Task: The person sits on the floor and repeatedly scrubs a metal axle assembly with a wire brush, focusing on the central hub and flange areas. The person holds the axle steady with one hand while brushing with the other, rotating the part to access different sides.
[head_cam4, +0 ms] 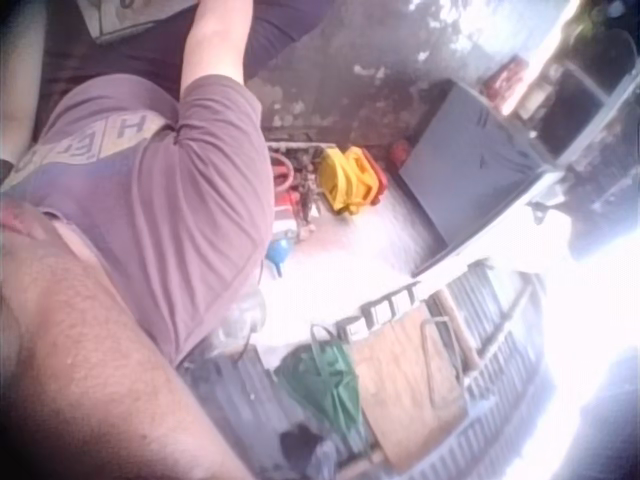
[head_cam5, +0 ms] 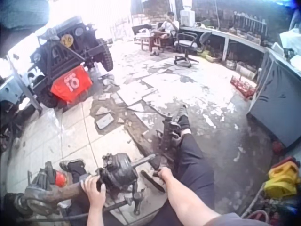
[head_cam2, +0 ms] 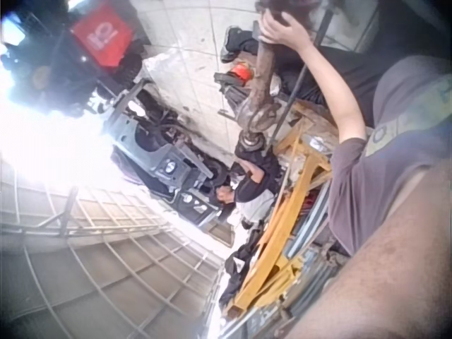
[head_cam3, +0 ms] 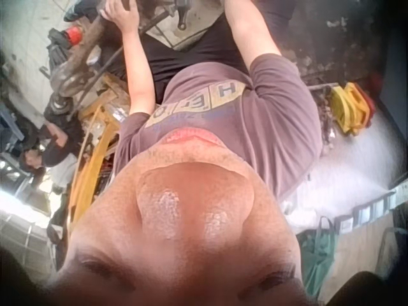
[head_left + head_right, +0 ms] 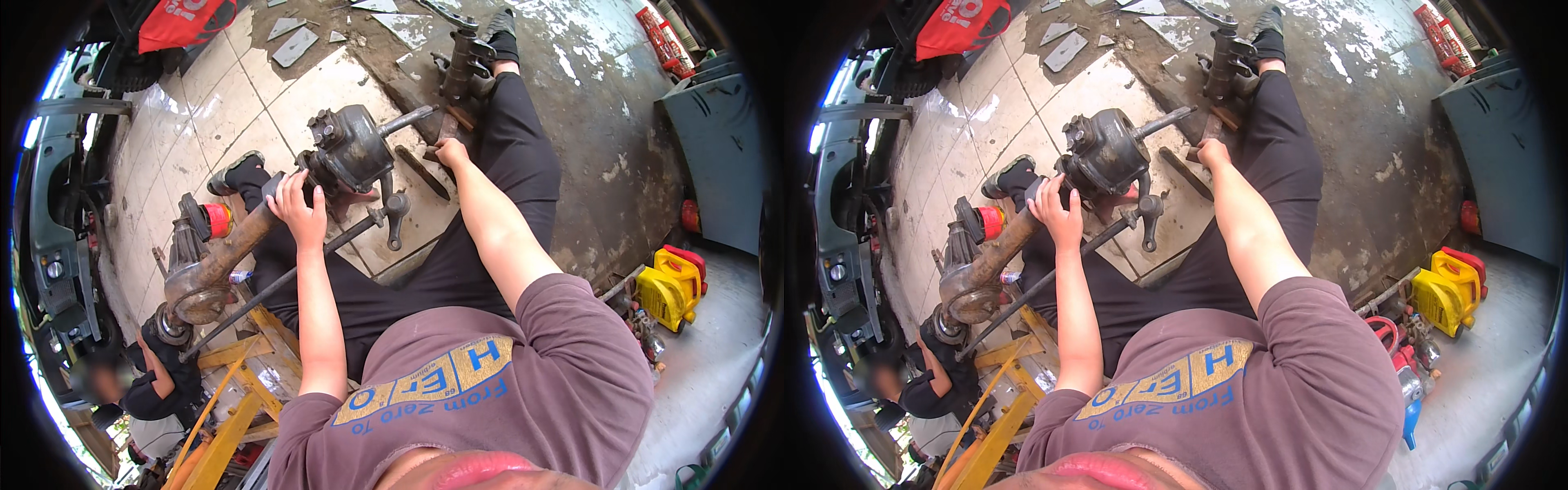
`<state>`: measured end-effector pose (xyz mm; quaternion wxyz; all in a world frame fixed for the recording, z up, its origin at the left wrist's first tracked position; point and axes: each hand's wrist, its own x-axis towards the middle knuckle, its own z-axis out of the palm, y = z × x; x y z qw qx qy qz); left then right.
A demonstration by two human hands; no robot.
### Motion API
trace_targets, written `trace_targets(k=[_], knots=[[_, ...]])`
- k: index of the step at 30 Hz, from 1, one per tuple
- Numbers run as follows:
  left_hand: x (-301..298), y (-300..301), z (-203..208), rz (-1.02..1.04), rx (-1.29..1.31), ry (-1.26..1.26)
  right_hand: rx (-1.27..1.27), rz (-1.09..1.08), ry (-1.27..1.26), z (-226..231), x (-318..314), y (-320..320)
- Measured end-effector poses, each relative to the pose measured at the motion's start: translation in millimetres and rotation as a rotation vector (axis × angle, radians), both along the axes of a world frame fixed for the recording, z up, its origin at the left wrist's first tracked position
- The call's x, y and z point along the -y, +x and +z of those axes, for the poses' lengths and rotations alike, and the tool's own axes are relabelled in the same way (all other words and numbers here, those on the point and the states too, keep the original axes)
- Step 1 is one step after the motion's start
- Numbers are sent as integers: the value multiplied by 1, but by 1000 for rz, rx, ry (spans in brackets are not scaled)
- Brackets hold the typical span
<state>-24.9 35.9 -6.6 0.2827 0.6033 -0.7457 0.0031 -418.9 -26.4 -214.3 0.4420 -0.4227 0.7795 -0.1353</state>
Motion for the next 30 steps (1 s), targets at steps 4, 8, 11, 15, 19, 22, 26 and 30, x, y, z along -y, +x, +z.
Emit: trace_targets(k=[4,8,11,15,19,22,26,30], knots=[[7,-5,0,-16,-6,-24,-37,-250,-97,3,4,-18],[6,-5,0,-10,-8,-41,-54,-441,-154,5,5,-24],[6,-5,1,-19,-16,-48,-46,-477,-185,4,6,-27],[5,-8,2,-16,-39,-53,130,-639,-267,-12,6,-31],[7,-10,2,-13,-56,-71,436,-790,-285,-24,14,-36],[-3,-2,1,15,-52,-69,439,-825,-152,-18,9,-20],[1,-8,6,2,-77,-54,711,-1101,-30,-28,10,-32],[3,-11,8,-8,-92,-61,431,-925,-141,-39,9,-40]])
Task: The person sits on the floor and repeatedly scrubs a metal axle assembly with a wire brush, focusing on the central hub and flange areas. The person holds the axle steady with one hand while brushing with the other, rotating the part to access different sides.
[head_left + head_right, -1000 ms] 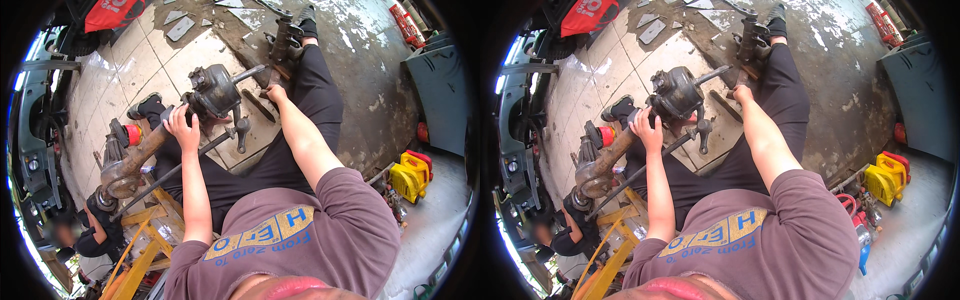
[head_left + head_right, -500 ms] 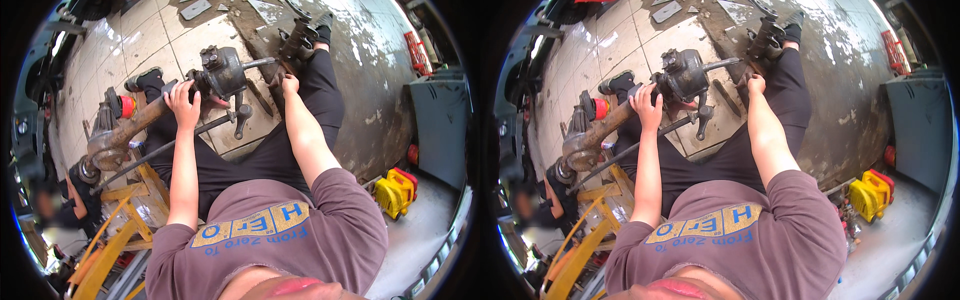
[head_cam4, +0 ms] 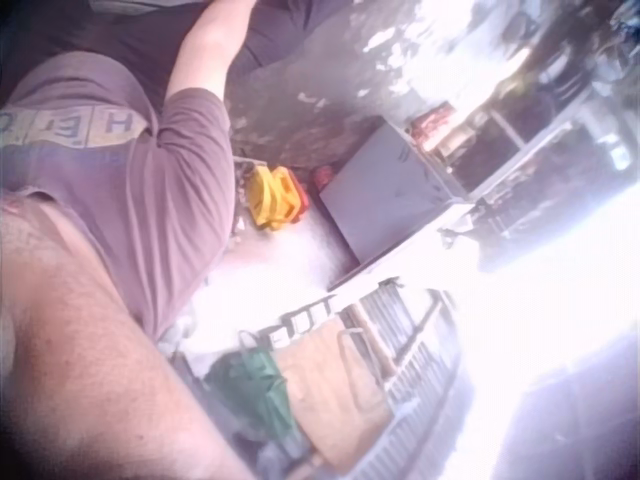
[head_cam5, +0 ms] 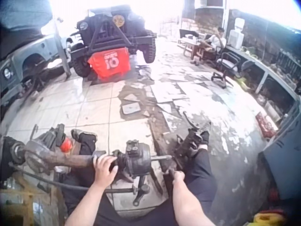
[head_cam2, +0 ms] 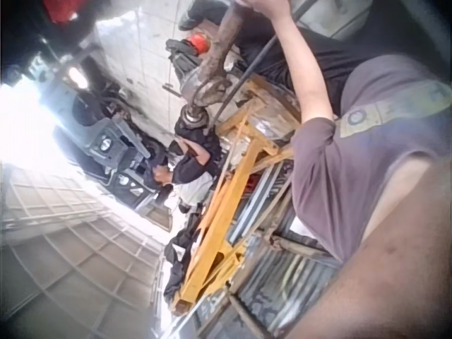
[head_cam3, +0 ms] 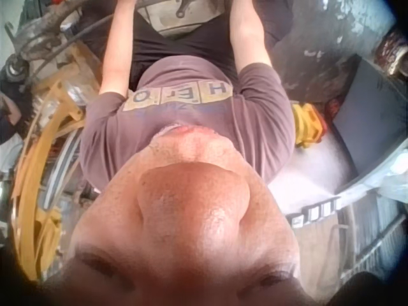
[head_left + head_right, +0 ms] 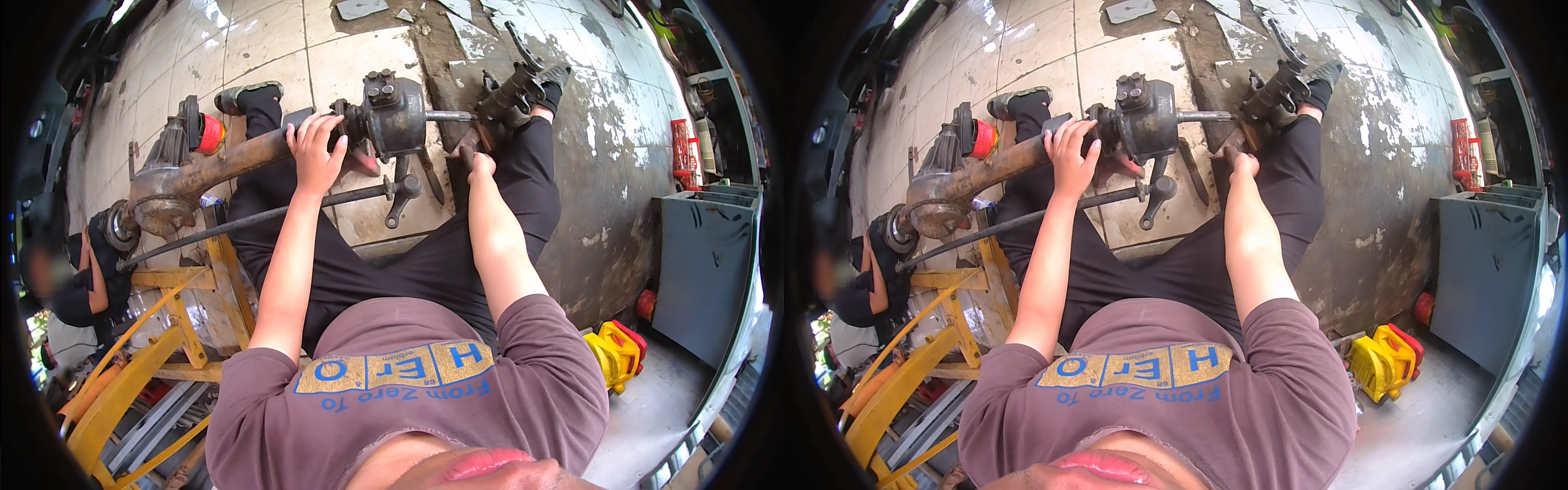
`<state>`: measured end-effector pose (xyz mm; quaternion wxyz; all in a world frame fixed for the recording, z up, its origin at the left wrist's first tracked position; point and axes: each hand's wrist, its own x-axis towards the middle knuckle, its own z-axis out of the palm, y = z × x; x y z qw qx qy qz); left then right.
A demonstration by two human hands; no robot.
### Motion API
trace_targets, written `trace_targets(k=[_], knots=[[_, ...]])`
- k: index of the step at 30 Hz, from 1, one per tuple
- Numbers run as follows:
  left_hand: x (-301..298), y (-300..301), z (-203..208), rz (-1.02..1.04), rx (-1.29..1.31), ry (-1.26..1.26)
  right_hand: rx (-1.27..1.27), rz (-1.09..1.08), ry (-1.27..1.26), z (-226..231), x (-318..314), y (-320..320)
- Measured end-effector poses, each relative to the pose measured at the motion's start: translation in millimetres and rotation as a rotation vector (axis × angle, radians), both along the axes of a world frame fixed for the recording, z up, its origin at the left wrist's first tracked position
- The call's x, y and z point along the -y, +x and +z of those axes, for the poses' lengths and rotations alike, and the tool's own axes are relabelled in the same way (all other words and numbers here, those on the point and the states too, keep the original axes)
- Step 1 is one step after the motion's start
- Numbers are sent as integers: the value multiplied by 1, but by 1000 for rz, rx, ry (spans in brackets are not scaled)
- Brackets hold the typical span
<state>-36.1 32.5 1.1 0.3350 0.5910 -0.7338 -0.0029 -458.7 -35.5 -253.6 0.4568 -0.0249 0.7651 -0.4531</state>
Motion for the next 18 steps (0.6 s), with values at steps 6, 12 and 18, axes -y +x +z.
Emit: trace_targets(k=[6,12,18], knots=[[0,0,-2,4,-3,7,-351,290,18,19,-1,8],[-5,5,-2,24,1,17,-778,820,-114,55,-12,49],[3,-4,3,-10,-33,-12,-854,1403,277,36,-32,81]])
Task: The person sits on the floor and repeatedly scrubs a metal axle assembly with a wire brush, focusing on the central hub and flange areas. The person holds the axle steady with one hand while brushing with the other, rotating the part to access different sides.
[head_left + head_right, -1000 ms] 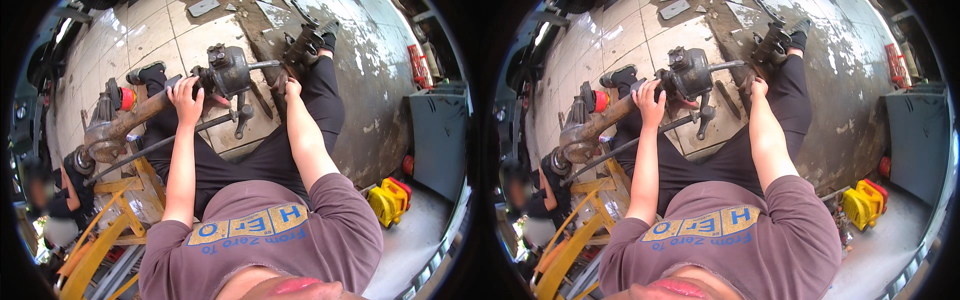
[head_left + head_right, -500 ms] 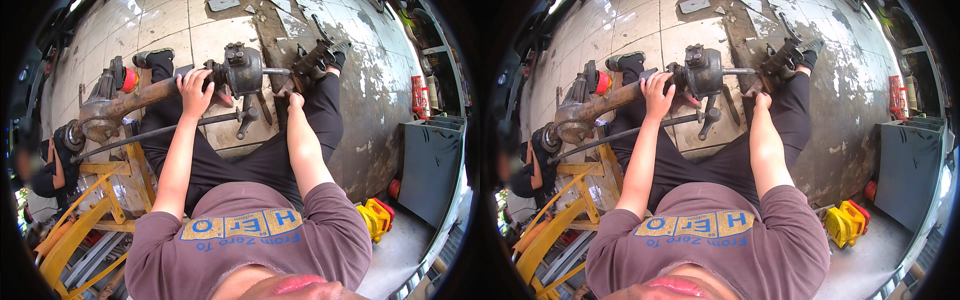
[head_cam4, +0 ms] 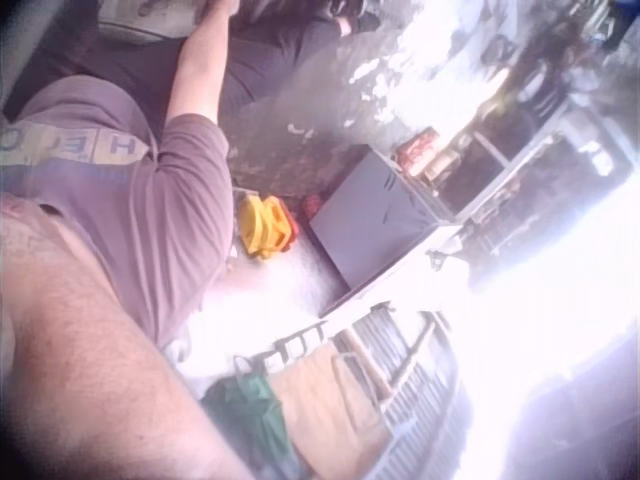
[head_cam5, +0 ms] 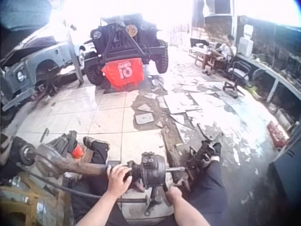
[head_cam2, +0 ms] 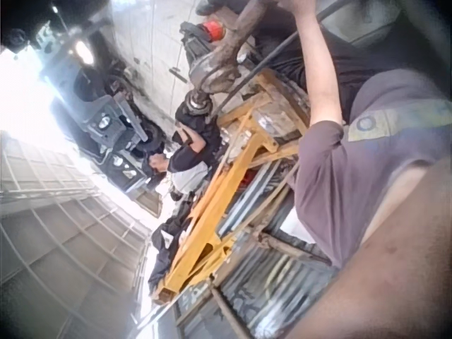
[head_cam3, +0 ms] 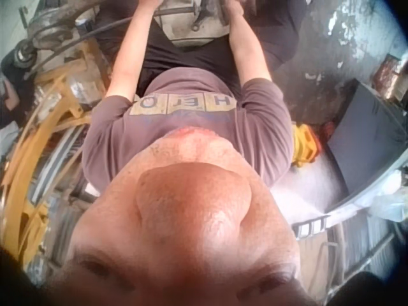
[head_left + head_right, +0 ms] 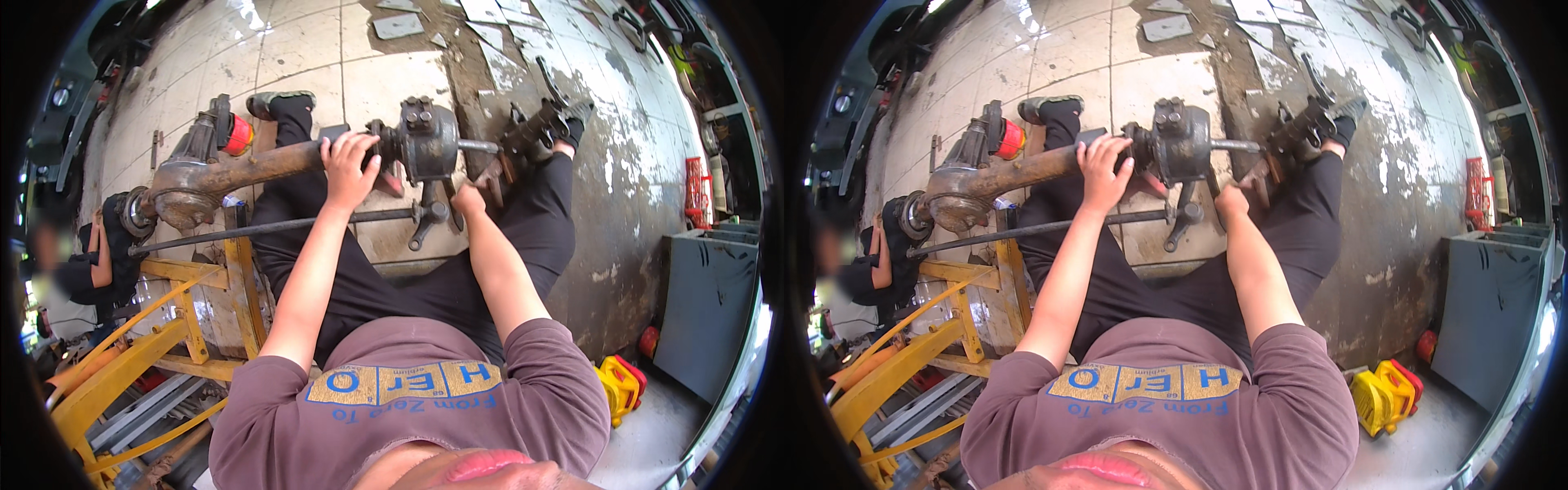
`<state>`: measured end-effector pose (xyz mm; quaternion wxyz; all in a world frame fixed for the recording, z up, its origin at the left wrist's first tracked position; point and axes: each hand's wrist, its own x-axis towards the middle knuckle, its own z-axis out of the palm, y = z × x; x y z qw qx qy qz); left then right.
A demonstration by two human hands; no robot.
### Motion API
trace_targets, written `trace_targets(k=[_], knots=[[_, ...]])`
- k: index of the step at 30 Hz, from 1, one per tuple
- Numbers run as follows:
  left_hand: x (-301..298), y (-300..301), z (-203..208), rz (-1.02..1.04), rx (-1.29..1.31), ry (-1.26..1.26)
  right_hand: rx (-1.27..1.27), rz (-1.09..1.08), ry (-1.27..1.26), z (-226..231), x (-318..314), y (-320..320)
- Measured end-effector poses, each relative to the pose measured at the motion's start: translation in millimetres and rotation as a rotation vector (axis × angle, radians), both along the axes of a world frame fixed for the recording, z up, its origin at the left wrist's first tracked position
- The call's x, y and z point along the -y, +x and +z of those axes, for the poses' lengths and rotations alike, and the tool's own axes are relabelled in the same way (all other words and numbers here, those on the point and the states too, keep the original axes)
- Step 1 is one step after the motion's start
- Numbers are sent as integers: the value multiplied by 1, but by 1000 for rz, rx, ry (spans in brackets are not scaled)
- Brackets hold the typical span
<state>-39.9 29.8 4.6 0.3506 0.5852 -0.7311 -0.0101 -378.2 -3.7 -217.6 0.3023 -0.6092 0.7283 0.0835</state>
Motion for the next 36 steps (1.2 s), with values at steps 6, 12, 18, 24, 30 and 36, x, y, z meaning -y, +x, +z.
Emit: trace_targets(k=[6,12,18,24,30,36], knots=[[-6,4,-2,21,-13,19,-110,23,115,3,-17,21],[-1,0,0,12,-15,3,102,-94,346,12,13,-7],[-9,6,-6,42,-32,20,318,-6,444,125,32,-46],[-11,3,-9,50,-15,31,151,43,66,254,-8,-82],[-10,3,-11,40,-36,42,323,40,-478,319,-54,-51],[-10,5,-10,41,-26,24,207,391,-792,299,-85,17]])
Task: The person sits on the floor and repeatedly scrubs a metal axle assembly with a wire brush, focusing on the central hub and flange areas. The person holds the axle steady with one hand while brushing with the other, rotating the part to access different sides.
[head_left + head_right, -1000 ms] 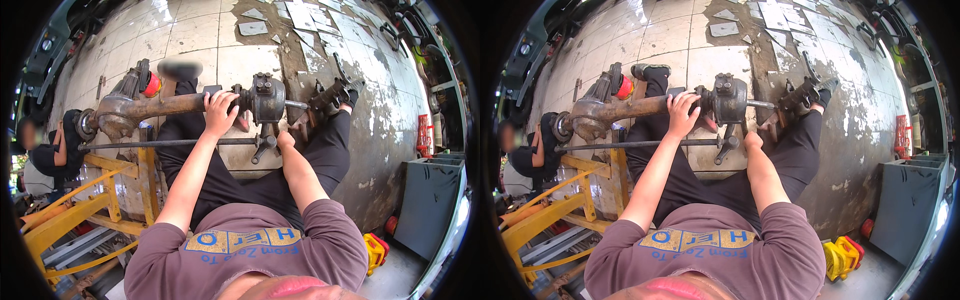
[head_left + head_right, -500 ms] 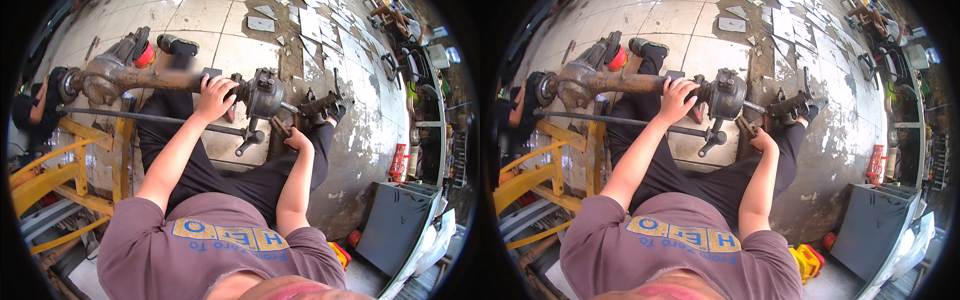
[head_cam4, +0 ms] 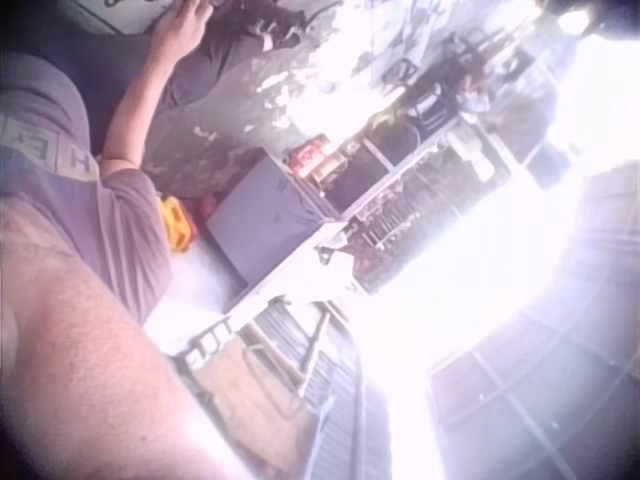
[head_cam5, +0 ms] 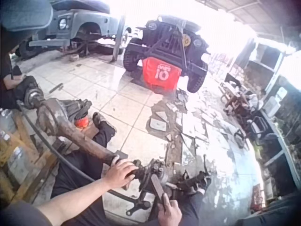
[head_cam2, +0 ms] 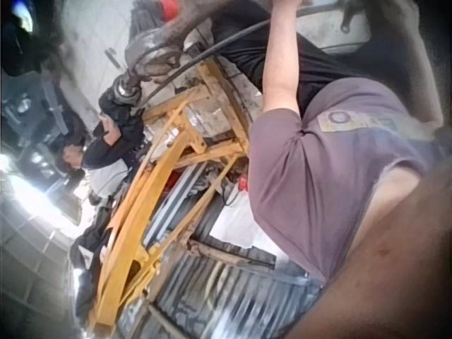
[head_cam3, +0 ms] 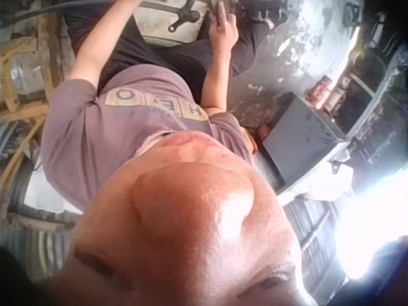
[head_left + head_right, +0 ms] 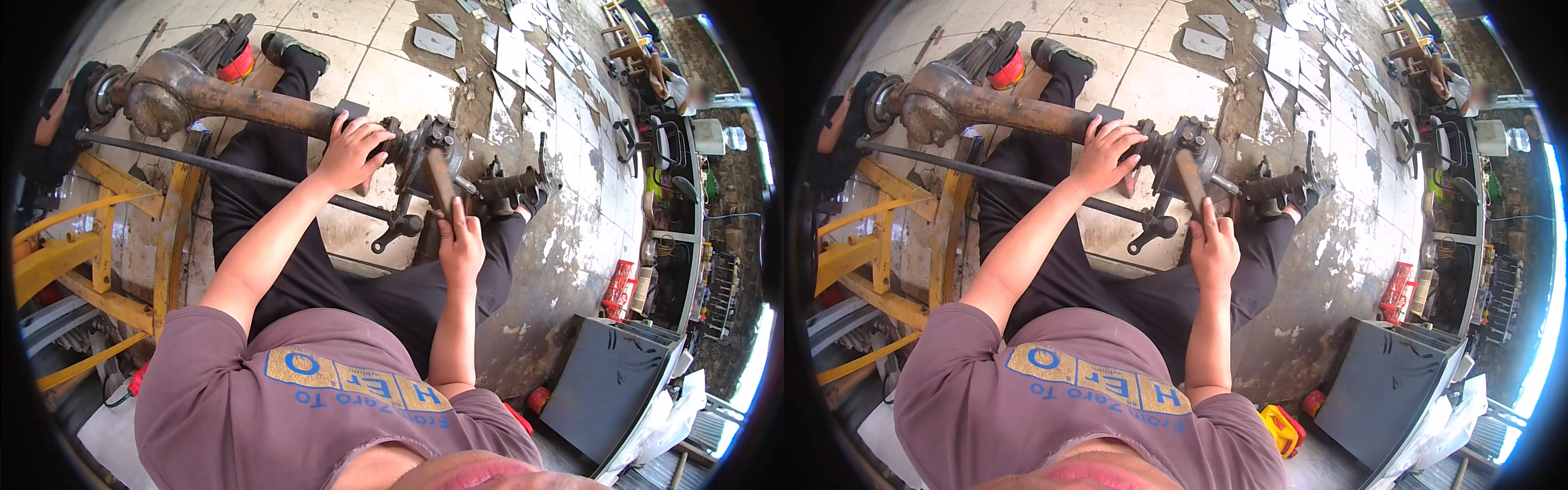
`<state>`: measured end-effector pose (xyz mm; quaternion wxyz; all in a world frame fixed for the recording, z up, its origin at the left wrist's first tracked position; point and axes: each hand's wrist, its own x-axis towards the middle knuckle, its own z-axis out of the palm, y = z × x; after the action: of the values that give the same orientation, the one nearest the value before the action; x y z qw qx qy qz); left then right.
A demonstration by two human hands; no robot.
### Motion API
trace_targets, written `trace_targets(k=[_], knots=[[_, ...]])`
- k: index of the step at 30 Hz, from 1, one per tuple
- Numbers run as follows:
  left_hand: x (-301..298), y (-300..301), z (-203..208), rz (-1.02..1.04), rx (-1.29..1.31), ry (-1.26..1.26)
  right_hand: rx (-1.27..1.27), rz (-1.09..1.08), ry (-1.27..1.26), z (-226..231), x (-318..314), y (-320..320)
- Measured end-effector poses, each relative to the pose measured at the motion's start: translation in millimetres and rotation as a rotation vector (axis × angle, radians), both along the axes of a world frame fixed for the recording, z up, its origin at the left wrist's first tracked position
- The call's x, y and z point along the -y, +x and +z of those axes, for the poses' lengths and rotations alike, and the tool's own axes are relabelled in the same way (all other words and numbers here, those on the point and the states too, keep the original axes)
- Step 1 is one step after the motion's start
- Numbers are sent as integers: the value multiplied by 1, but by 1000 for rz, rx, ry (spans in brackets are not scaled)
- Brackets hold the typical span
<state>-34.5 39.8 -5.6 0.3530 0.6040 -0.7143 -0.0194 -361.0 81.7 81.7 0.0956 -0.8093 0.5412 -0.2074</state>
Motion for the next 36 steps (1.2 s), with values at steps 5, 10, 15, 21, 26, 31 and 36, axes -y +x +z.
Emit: trace_targets(k=[5,10,15,21,26,31,36], knots=[[-1,-2,1,-5,-1,0,32,-369,37,-52,38,-44],[-3,-2,-2,5,-24,26,206,-59,-187,-28,17,-21],[0,-5,2,-9,-27,17,199,-277,-17,-67,39,-27],[0,-2,-4,-4,-16,-13,335,-183,-82,-43,42,-26],[0,-4,-3,1,-14,-2,29,-430,166,-56,53,-14],[-1,-1,-4,1,-11,5,346,-225,-113,-49,50,-18],[0,-6,1,-3,-17,17,229,-295,44,-58,62,-27]])
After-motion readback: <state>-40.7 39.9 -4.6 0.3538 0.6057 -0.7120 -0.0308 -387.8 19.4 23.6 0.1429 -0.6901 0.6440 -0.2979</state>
